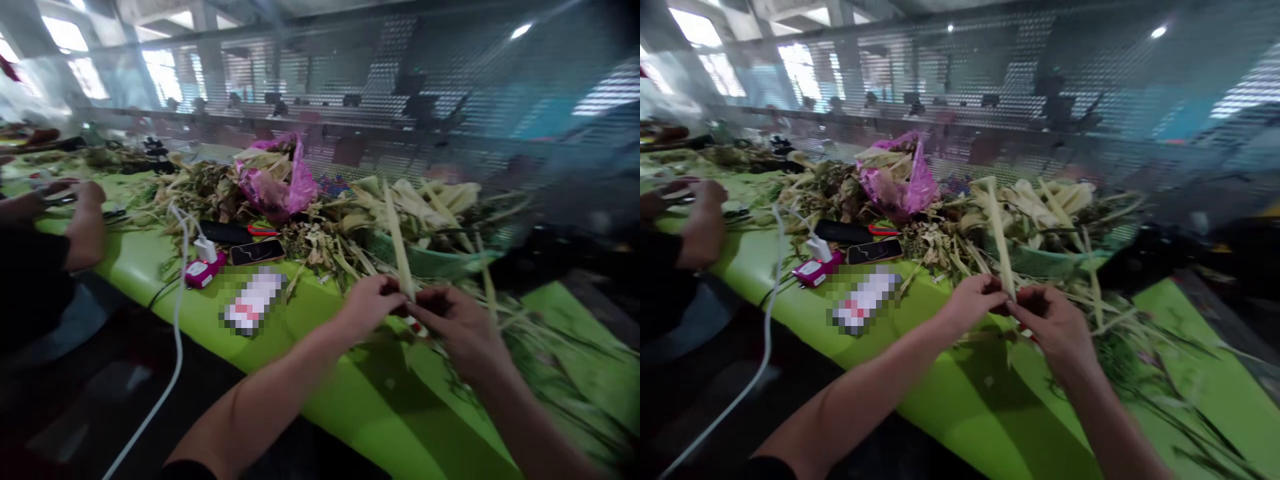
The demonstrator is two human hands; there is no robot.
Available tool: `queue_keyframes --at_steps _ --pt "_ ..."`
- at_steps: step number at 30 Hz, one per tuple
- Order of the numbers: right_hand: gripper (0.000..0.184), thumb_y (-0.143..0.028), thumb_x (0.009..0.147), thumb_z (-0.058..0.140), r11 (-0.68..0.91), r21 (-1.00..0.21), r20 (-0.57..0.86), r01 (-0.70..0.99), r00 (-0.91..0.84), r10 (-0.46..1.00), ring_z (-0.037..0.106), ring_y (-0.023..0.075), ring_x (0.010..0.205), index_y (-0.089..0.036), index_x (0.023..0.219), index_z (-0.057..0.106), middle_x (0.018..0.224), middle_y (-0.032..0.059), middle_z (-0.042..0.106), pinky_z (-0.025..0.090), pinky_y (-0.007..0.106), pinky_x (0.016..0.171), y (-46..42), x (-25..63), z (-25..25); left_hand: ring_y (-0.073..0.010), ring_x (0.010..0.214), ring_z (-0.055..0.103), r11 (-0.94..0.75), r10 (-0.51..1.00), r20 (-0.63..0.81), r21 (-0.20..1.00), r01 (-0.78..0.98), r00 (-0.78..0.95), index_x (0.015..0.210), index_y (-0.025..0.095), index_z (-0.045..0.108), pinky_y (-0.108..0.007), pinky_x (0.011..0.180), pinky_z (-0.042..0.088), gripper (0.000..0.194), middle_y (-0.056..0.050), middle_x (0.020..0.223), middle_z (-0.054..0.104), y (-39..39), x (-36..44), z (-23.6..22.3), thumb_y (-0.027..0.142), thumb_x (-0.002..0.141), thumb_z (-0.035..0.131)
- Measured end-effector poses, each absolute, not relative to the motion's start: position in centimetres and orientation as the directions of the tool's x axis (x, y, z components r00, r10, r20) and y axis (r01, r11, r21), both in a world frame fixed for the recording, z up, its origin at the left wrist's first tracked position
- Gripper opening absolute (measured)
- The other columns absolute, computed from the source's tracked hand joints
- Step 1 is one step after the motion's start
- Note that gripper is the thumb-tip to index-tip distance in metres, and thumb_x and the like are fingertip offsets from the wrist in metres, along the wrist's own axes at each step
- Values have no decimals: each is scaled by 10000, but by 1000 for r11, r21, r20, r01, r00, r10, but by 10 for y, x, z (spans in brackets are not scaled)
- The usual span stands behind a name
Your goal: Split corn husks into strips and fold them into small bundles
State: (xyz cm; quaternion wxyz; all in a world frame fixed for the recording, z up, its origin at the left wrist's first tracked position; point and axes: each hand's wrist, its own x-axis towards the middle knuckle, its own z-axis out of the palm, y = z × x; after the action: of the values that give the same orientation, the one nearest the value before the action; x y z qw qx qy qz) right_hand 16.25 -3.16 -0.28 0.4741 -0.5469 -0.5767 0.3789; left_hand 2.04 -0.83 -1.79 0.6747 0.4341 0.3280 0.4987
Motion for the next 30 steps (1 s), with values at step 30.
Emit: queue_keyframes --at_steps 30 --pt "45 -240 824 650 612 -565 611 553 -218 761 614 192 786 -226 816 693 823 41 648 488 317 718 -46 165 6 -80 561 566 196 937 -64 910 -367 342 766 118 638 -222 603 487 137 -16 683 638 -18 9 -7 146 646 700"
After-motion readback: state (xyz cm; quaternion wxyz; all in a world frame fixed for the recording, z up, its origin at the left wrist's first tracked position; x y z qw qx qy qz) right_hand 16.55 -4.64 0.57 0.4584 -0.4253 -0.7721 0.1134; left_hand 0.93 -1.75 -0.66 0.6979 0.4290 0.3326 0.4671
